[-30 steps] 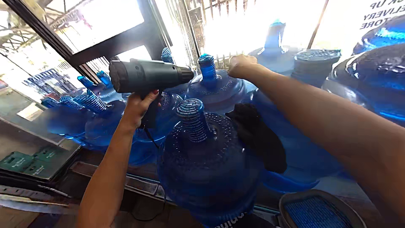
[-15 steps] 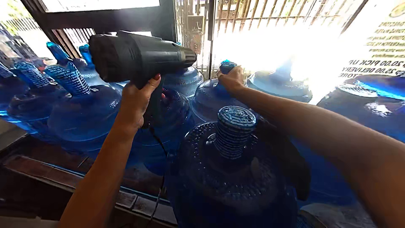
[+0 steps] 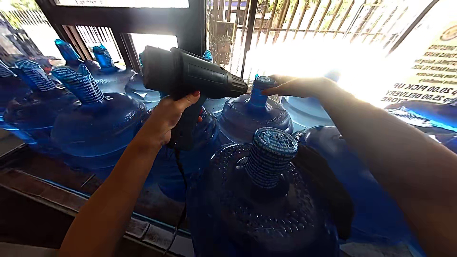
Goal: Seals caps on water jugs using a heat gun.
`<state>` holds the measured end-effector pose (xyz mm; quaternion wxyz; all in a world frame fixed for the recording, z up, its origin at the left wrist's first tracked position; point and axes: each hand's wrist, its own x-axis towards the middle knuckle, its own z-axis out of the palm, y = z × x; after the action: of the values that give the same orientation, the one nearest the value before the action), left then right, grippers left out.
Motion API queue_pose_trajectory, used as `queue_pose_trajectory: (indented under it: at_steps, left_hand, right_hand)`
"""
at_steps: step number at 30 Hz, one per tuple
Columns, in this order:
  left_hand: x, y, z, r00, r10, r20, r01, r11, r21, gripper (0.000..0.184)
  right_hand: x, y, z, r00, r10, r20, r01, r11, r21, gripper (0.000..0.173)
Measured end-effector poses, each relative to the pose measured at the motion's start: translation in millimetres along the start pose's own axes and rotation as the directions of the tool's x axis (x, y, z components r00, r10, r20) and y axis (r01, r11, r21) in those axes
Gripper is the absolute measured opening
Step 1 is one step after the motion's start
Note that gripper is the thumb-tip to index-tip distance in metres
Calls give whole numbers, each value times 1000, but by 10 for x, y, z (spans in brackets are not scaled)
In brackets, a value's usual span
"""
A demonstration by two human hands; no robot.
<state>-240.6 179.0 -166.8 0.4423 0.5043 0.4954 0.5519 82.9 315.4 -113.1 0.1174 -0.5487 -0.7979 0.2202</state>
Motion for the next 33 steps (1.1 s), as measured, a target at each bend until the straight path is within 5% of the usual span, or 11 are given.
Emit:
queue_pose_trajectory:
  at_steps: [3, 10, 19, 22, 26, 33]
  left_hand:
    - [-28, 5, 35, 998, -43, 36, 44, 998, -35, 30]
    - [97, 28, 84, 999, -31, 26, 33, 996, -78, 29]
    - [170, 128, 57, 999, -15, 30, 20, 985, -170, 27]
    - [93, 119, -42, 999, -31, 32, 37, 978, -203, 28]
    - [-171, 77, -192, 998, -13, -68, -5, 965, -260, 30]
    - [-644, -45, -523, 962, 161, -223, -218, 940, -262, 31]
  right_hand:
    - [-99, -17, -110, 996, 76, -55, -84, 984, -155, 69]
    - [-449, 7, -197, 992, 103, -75, -127, 871, -474, 36]
    - [-564, 110, -215, 994, 98, -48, -109, 878, -466, 33]
    - [-289, 118, -171, 1000, -7, 11, 12, 803, -595, 36]
    - [149, -305, 104, 967, 48, -250, -113, 961, -252, 73]
    - [996, -531, 260, 944, 263, -197, -293, 946, -138, 86]
